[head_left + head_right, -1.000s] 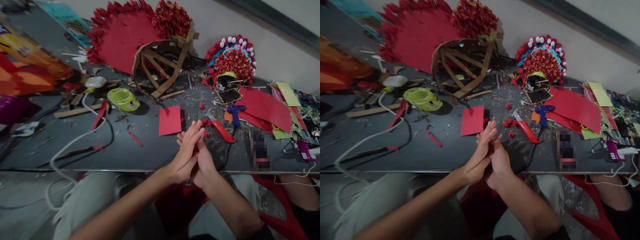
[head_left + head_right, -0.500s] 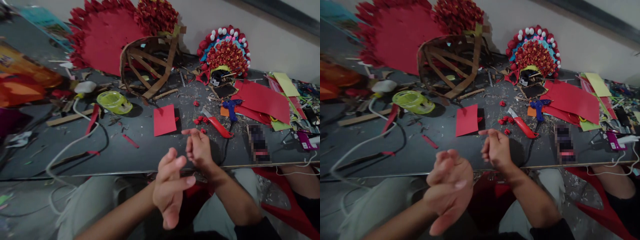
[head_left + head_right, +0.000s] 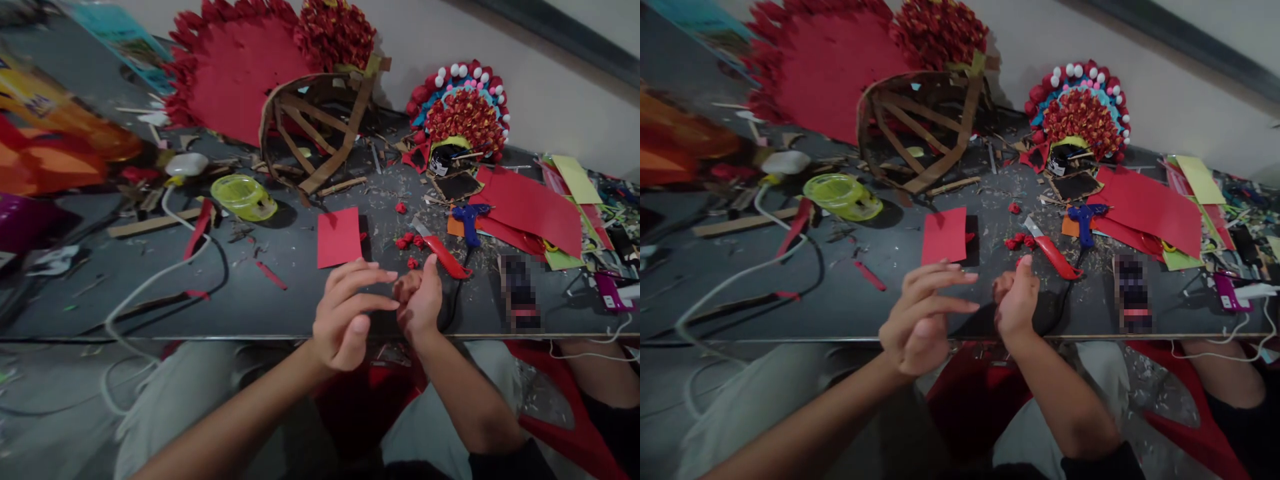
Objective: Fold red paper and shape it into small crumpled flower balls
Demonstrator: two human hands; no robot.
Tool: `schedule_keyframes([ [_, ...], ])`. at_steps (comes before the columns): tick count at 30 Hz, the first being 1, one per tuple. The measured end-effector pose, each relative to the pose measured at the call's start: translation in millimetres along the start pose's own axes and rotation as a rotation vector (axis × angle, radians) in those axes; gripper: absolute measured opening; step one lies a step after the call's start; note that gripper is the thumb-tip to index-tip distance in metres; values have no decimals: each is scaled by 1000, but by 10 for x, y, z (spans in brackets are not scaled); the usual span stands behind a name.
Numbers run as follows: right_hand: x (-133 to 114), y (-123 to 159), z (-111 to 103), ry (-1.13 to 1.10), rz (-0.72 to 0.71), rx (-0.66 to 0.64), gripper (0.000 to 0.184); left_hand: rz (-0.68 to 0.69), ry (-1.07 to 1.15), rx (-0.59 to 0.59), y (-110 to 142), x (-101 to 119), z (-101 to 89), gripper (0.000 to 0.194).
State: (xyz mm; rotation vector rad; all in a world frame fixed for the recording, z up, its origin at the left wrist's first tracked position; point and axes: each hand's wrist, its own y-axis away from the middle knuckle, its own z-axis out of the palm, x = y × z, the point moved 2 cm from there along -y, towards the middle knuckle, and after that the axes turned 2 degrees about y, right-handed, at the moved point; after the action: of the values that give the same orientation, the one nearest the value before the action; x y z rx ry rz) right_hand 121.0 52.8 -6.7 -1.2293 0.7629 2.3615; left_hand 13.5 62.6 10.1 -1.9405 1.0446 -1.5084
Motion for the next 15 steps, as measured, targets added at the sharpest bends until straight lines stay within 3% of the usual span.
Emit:
schedule_keyframes([
  [4, -55, -7, 16, -99, 57, -24, 62, 142, -17, -186, -110, 42, 54, 16],
  [6, -105, -42, 17, -120, 98, -55, 55, 140, -105, -291, -132, -3, 104, 18],
  [10, -161, -112, -4, -68, 339, -114, 31, 124, -306, -437, -117, -156, 150, 30],
  [15, -237, -98, 0, 77, 417, -371, 28, 159, -351, -426, -138, -272, 70, 29],
])
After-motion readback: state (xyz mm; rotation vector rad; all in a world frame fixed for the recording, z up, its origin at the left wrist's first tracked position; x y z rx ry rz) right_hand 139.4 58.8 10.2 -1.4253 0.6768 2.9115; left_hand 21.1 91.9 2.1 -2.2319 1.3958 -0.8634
